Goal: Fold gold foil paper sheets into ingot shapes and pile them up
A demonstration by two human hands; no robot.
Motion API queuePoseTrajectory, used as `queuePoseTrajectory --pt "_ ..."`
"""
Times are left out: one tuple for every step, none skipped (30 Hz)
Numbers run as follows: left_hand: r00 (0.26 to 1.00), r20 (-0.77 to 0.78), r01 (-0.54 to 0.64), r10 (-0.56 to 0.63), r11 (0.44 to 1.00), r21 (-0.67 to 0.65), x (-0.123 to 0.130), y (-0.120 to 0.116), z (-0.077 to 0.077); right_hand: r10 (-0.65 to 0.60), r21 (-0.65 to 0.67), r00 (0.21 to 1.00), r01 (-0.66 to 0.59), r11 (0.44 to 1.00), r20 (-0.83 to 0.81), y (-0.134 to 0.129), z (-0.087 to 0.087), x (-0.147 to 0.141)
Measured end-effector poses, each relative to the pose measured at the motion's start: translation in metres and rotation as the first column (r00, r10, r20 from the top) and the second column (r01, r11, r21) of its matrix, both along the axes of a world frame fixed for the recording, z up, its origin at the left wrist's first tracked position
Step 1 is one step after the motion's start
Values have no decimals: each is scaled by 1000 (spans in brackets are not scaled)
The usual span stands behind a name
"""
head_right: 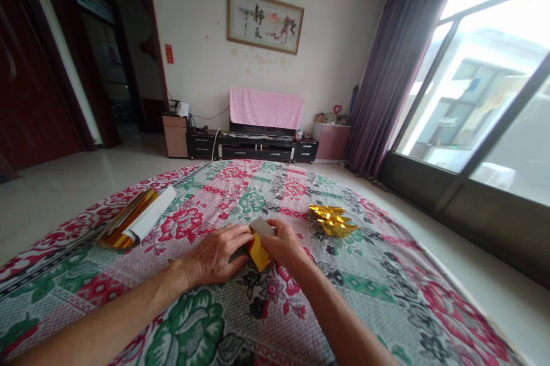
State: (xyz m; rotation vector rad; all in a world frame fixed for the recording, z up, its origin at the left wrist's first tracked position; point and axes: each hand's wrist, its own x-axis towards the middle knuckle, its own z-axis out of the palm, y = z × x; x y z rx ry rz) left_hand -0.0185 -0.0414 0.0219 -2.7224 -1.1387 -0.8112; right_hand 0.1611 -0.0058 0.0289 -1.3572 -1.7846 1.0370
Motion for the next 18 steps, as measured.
queuePoseTrajectory --pt "1000 -3 -4 4 1000 8 1 0 0 -16 11 1000 15 1000 20 0 0 -1" --pt "1000 -13 -6 6 1000 12 1 0 0 -35 30 998 33 999 53 1 0 -1" --pt "1000 -30 -5 5 1000 12 2 1 -1 -47 54 995 42 998 93 1 1 -1" --pt "999 -53 0 1 1000 12 2 1 -1 -52 76 990 42 996 132 1 2 -1" --pt "997 -76 7 -6 1000 13 2 2 -1 -37 87 986 23 996 162 0 3 0" --pt "995 -101 14 -12 1000 14 2 2 -1 -12 83 983 -3 997 181 0 5 1" --pt "992 -123 16 -14 1000 15 2 3 -1 15 67 982 -28 997 189 0 7 2" --pt "990 -142 14 -11 1000 15 1 4 -1 35 43 982 -44 998 183 -1 9 4" --pt "988 -157 7 -4 1000 14 0 4 -1 51 18 983 -55 998 175 -1 10 7" --pt "986 -167 -4 6 1000 12 -1 5 -1 62 -1 984 -62 998 169 0 11 9" --pt "985 -173 -13 14 1000 9 -3 5 -1 69 -14 983 -67 998 172 0 12 12" --pt "984 -175 -18 18 1000 4 -4 6 0 69 -19 980 -67 998 187 0 12 14" --pt "984 -177 -17 16 1000 -2 -6 6 0 63 -12 974 -62 998 216 1 12 16" --pt "984 -179 -11 9 1000 -8 -7 7 1 52 12 964 -57 998 260 1 12 18" --pt "983 -183 -3 0 1000 -14 -8 7 1 37 53 948 -57 997 317 0 12 19" --pt "982 -189 7 -10 1000 -20 -9 7 2 20 112 925 -68 991 380 -1 13 20" --pt "980 -196 14 -19 1000 -25 -10 8 2 1 182 897 -90 979 442 -2 14 21" --pt "979 -202 20 -26 999 -30 -10 8 2 -16 255 870 -127 959 493 -4 15 21"
